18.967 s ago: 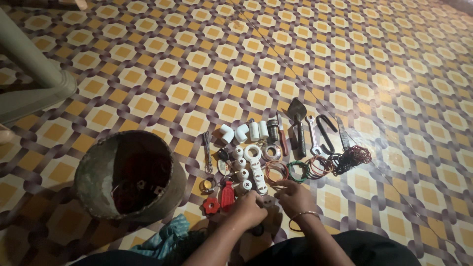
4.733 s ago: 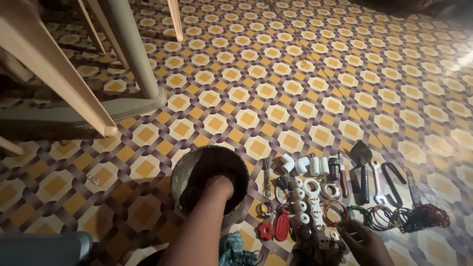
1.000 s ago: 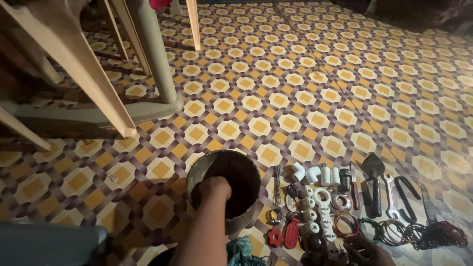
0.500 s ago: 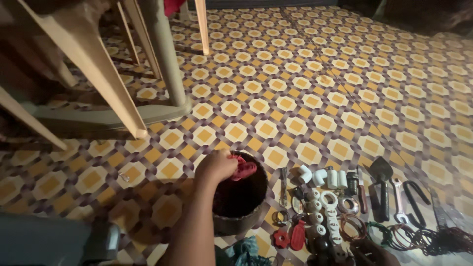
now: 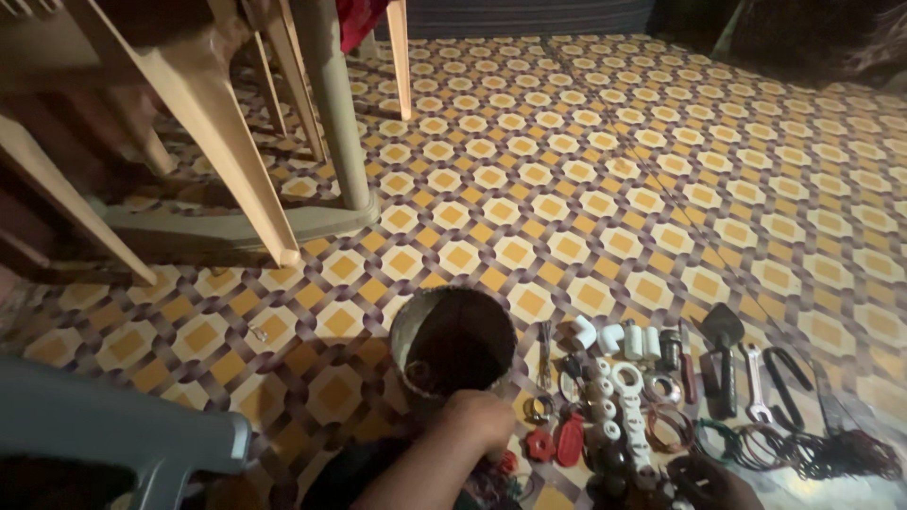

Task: The person sits on a tiled floor and organizes various electrical components and tools laid out in front of them. They reach into a bucket to retrieve red wire, then unwind and coil the wire by hand, placing it with other items on the floor.

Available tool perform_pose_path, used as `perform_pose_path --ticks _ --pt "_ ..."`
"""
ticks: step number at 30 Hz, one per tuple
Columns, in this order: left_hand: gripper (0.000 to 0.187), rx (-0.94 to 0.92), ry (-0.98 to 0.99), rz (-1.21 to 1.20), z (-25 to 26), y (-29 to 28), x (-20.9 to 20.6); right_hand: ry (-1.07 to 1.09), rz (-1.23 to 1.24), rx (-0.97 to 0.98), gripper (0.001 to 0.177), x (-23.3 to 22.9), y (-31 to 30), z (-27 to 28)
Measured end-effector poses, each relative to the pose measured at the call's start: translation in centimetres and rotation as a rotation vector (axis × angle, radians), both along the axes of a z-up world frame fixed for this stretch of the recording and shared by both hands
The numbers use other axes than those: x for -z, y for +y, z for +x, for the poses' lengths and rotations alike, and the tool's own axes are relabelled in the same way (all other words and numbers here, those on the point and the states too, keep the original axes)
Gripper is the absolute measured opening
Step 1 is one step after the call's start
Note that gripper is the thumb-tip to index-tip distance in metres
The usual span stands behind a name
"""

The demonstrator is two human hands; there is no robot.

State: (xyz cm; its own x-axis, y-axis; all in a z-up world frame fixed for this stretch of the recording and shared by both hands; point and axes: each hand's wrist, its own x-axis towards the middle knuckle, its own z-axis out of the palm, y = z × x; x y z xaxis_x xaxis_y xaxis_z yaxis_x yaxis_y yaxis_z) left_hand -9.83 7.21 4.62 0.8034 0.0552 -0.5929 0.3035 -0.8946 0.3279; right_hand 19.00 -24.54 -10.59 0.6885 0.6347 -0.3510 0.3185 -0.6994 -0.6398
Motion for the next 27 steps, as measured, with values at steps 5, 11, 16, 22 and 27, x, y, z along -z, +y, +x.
perform_pose_path --ticks 5,11,16,22,27 --pt "0.027 -0.036 0.035 0.182 -0.9 -1.5 1.3 -0.138 -0.033 0.016 0.038 -0.9 -1.4 -1.5" --pt "0.024 -0.131 -0.017 -0.137 -1.1 -0.9 -2.4 -0.054 0.026 0.09 0.036 -1.6 -1.7 -2.3" --pt "0.025 -0.545 -0.268 -0.466 -1.2 2.9 -6.3 -0.07 0.004 0.063 0.033 -0.9 -1.3 -1.6" --pt "0.025 -1.042 -0.713 -0.057 -1.3 11.0 -5.0 -0.016 -0.006 0.122 0.033 1.0 0.7 0.1" --pt "0.025 -0.77 -0.51 0.217 1.5 12.6 0.1 -0.093 0.125 0.056 0.031 3.4 2.1 1.3"
